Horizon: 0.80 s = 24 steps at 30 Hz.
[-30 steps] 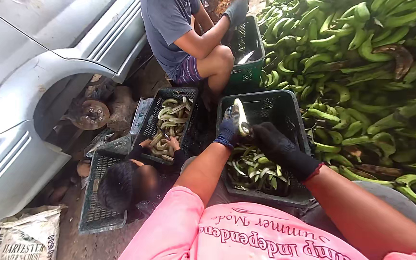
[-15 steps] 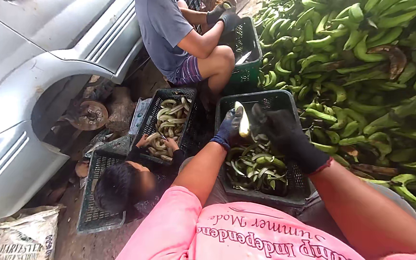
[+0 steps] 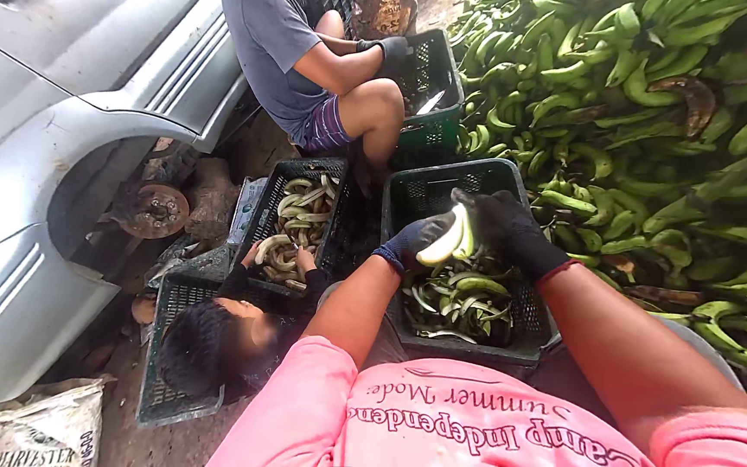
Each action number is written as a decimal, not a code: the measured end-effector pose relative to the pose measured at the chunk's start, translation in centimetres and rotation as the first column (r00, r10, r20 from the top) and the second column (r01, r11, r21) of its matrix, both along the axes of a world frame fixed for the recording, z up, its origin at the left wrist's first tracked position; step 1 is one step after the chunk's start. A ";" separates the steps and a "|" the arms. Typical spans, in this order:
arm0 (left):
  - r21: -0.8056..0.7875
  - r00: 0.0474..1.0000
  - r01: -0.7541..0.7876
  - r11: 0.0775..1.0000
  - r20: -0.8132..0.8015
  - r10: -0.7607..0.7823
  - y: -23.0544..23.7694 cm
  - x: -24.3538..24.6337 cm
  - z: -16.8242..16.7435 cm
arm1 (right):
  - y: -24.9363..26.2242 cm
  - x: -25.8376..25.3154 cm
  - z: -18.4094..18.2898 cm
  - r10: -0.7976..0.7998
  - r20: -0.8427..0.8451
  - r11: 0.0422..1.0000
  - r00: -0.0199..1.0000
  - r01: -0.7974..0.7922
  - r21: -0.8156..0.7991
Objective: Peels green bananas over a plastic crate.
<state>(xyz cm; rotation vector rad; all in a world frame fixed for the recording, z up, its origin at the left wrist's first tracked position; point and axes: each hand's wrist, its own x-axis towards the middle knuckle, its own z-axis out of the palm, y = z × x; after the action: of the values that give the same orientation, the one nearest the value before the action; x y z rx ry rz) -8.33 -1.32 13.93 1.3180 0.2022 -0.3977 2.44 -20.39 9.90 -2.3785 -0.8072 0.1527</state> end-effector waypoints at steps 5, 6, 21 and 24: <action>-0.131 0.977 -0.207 0.970 -0.080 0.198 0.3 0.3 -0.1 | -0.3 -0.6 2.3 -0.080 -0.056 0.994 0.995 0.084 0.073; -0.097 0.950 -0.312 0.945 -0.059 0.307 0.7 0.7 -0.4 | -0.1 -1.7 2.8 -0.048 -0.025 0.989 0.999 0.051 0.136; -0.428 0.863 -0.452 0.783 0.013 0.506 0.6 1.4 -2.1 | 1.3 -5.3 1.7 0.079 0.186 0.969 0.979 -0.120 0.218; -0.486 0.869 -0.428 0.762 0.012 0.495 0.2 1.4 -1.2 | 1.2 -4.7 1.7 0.090 0.194 0.975 0.977 -0.126 0.183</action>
<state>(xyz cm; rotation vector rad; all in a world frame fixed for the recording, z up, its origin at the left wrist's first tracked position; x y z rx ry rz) -6.92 -1.17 12.69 0.7676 0.2862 0.0773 -2.29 -19.22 11.64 -2.1867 -0.9932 -0.1008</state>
